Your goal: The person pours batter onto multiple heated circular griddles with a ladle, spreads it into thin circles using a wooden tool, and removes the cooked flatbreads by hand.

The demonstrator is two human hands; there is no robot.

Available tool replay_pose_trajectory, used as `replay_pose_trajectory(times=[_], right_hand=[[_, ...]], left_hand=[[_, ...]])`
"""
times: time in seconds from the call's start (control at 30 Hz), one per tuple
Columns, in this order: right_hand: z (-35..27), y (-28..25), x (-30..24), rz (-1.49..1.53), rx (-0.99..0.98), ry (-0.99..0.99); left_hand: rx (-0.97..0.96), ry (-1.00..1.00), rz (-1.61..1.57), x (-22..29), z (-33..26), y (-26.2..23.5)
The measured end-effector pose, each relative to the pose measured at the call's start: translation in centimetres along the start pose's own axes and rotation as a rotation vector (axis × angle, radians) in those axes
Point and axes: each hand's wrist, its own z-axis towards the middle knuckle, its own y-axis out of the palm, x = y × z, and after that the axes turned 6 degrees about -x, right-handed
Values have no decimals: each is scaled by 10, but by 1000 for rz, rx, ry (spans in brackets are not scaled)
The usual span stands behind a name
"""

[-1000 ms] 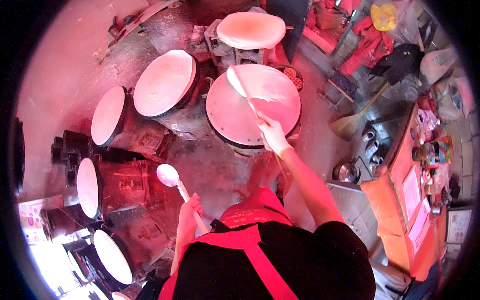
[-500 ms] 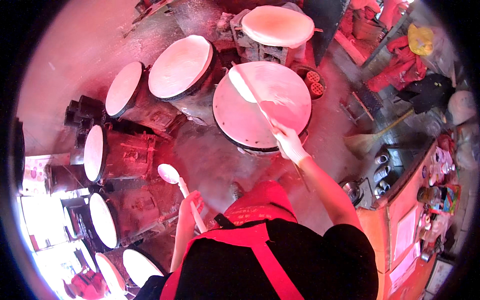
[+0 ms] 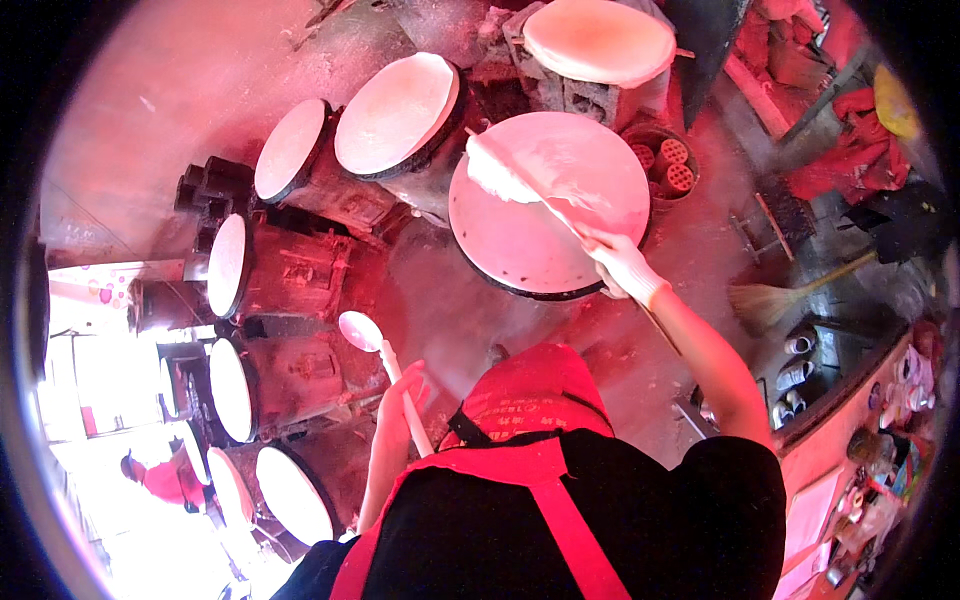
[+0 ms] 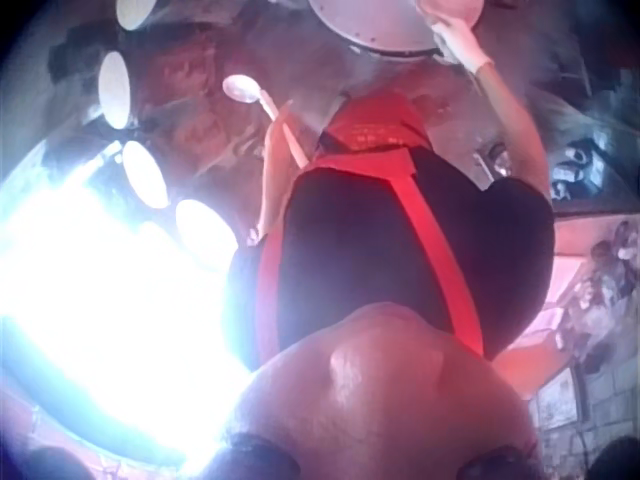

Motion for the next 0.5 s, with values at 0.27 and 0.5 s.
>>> replay_pose_trajectory(times=[0.27, 0.5], right_hand=[[7, -57, -2, -1, 66, 6], [-58, -12, -1, 88, -207, 127]], left_hand=[[165, -178, -46, -22, -52, 13], [134, -98, 50, -9, -69, 20]])
